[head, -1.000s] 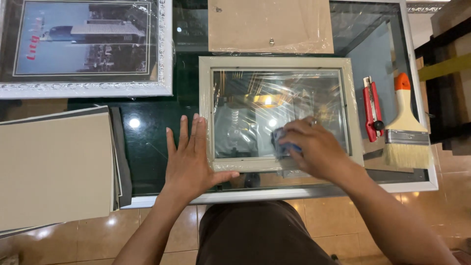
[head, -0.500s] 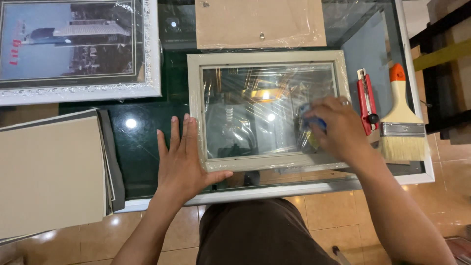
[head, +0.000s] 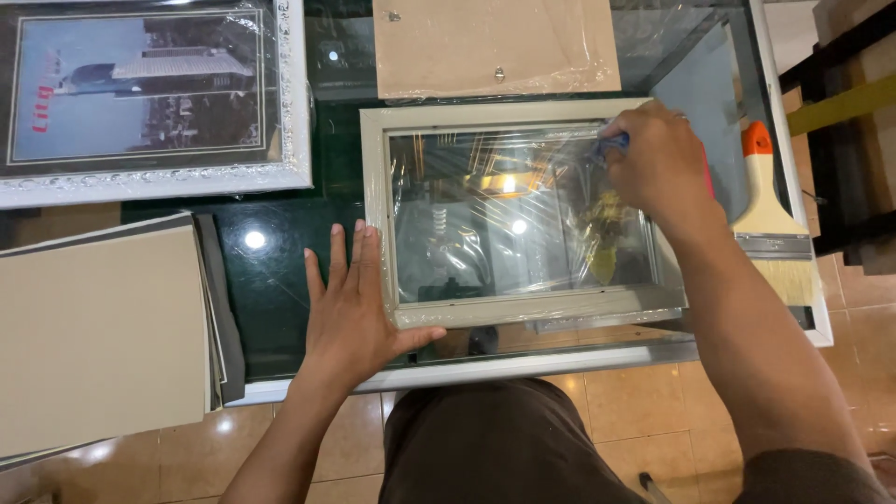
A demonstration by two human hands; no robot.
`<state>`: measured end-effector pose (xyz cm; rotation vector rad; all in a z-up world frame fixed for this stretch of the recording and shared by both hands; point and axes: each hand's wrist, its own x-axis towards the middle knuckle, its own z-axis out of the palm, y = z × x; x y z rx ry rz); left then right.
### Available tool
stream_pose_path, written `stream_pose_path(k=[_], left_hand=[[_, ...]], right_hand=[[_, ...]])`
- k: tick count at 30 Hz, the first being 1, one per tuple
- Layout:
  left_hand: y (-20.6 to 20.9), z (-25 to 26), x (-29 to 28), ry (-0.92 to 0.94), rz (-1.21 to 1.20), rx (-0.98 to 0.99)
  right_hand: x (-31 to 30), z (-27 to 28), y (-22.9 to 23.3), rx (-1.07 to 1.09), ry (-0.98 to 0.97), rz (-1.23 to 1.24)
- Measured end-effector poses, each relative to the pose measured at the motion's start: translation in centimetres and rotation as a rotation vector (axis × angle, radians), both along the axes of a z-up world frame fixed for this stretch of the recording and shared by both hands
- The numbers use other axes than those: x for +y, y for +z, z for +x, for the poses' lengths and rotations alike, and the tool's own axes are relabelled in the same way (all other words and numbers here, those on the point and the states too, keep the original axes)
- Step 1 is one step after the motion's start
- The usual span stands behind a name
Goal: Cleaning a picture frame by brushing away dust and wiping the glass surface with a cloth.
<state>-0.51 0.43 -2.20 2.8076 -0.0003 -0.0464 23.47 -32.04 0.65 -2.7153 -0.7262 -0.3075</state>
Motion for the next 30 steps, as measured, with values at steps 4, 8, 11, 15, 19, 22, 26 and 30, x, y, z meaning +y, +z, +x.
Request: stream_pose_path(k=[4, 8, 11, 15, 19, 22, 26, 30], left_hand=[[0.1, -0.1, 0.1, 0.003, -0.002, -0.01], [0.4, -0.2, 0.1, 0.013, -0.022, -0.026], [0.2, -0.3, 0.2, 0.008, -0.03, -0.055], [-0.1, -0.3, 0.3, -0.007, -0.006, -0.043], [-0.7, -0.5, 0.4, -0.012, -0.011, -0.09], [-0.5, -0.5, 0.4, -0.01, -0.01, -0.089], [-0.6, -0.6, 0.3, -0.012, 0.004, -0.093], [0.0, -0.4, 0.1, 0.002, -0.026, -0.068]], right_hand=[[1.6, 0.0, -0.5, -0.001, -0.077, -0.068], [6.7, -2.3, -0.3, -0.002, -0.034, -0.016], [12.3, -3.6, -0.2, 0.051, 0.056, 0.021], [18.7, -4.3, -1.1, 0.053, 0.254, 0.032], [21.0, -3.1, -0.6, 0.057, 0.437, 0.054], [20.5, -2.7, -0.2, 0.074, 0.58, 0.052], [19.0, -6.4, 0.8, 0.09, 0.666, 0.029], [16.8, -10.1, 1.4, 0.138, 0.638, 0.028]])
